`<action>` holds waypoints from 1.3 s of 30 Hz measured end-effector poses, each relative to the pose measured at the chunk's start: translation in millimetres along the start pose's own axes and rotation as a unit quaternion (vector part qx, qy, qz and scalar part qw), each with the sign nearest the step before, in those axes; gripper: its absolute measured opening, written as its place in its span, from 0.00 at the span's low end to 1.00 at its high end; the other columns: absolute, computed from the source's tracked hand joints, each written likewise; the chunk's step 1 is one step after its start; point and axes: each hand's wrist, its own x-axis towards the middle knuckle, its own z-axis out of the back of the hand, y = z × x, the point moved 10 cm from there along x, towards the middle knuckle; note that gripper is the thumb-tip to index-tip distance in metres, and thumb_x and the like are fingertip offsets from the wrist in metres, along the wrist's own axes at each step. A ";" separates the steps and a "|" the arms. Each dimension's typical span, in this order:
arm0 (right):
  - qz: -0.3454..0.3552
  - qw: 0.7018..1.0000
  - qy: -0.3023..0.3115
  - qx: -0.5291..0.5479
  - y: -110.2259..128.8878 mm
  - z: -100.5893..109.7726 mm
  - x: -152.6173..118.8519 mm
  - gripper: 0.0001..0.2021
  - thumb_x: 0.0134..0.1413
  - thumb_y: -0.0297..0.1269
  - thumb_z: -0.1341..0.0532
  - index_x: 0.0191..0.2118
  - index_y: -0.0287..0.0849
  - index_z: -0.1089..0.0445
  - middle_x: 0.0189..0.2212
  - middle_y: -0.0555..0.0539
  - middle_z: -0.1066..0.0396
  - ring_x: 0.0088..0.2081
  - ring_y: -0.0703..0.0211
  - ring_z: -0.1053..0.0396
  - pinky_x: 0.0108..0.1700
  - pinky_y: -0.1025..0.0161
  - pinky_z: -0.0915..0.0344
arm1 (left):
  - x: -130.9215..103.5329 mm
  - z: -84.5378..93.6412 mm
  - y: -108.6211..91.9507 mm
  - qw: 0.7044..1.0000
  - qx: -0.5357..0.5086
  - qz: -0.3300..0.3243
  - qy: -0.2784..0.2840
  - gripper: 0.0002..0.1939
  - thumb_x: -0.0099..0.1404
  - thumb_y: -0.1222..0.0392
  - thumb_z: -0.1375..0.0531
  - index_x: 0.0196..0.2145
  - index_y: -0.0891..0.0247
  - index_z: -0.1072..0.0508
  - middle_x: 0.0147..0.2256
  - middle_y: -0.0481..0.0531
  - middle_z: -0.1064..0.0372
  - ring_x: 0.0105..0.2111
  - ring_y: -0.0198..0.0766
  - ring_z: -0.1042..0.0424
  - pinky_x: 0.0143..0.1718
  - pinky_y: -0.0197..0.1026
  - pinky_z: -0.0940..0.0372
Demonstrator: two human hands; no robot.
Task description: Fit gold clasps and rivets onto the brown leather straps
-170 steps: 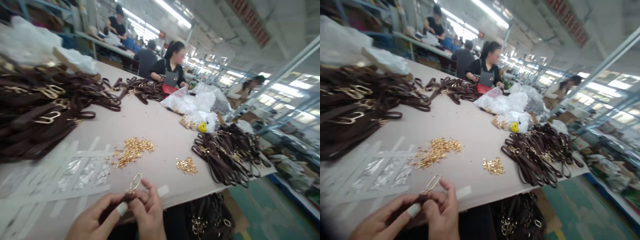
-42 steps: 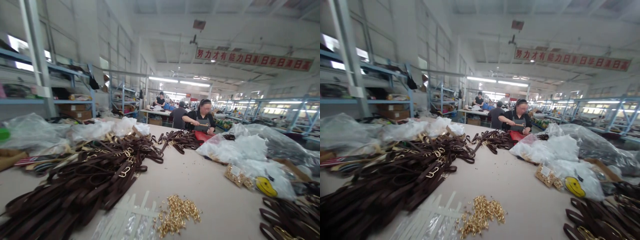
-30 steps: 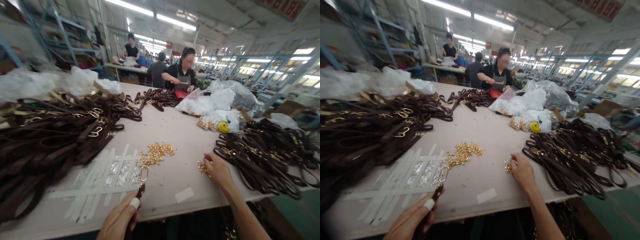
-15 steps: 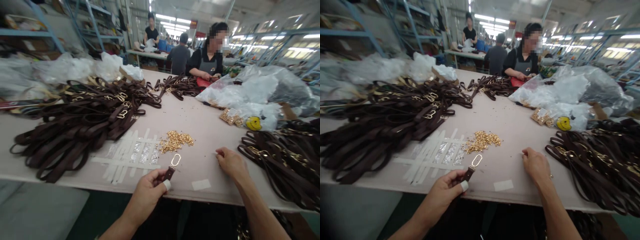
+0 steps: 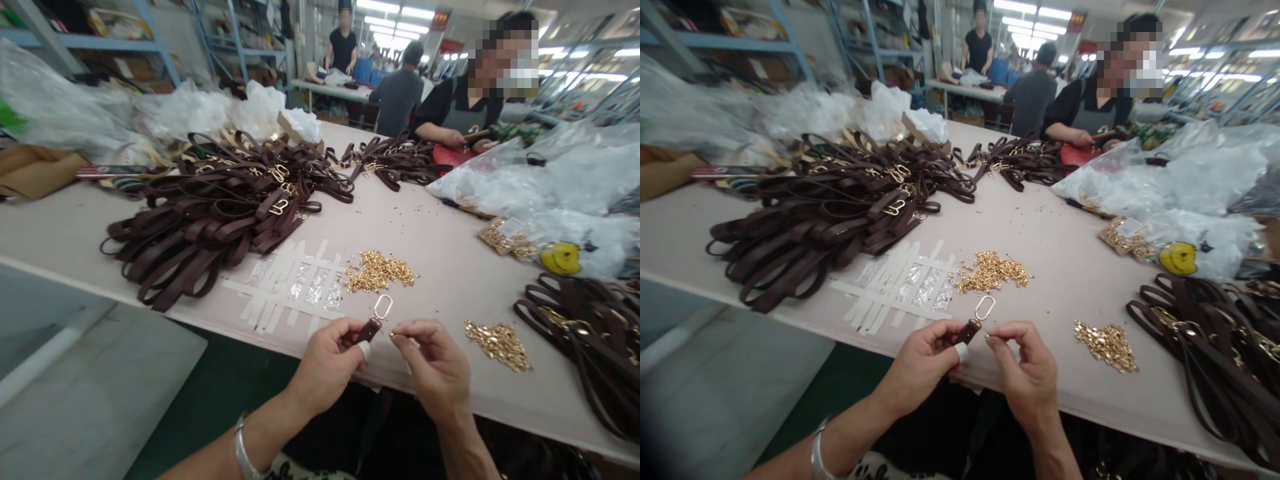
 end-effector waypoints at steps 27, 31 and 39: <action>0.040 0.996 -0.079 -0.010 12.9 -21.0 -30.8 0.04 0.59 0.31 0.37 0.38 0.47 0.30 0.37 0.51 0.26 0.43 0.63 0.27 0.46 0.67 0.31 | -11.9 -5.9 -17.5 0.996 0.051 -0.079 -0.004 0.08 0.61 0.67 0.37 0.38 0.61 0.20 0.34 0.49 0.27 0.35 0.37 0.30 0.38 0.37 0.36; -0.044 0.993 -0.098 0.043 -4.9 -23.0 -34.7 0.04 0.57 0.36 0.35 0.38 0.45 0.29 0.36 0.50 0.25 0.40 0.60 0.26 0.44 0.63 0.30 | -14.2 -2.7 -18.0 0.991 0.079 -0.103 -0.022 0.11 0.61 0.70 0.40 0.40 0.60 0.21 0.35 0.49 0.27 0.37 0.37 0.29 0.39 0.38 0.35; -0.166 0.958 -0.095 0.214 -29.5 -34.5 -39.8 0.17 0.51 0.37 0.30 0.46 0.44 0.33 0.38 0.47 0.26 0.38 0.59 0.26 0.41 0.61 0.27 | -18.4 -1.4 -19.2 0.987 0.109 -0.121 -0.014 0.15 0.62 0.70 0.40 0.43 0.57 0.20 0.36 0.48 0.26 0.37 0.37 0.28 0.40 0.38 0.35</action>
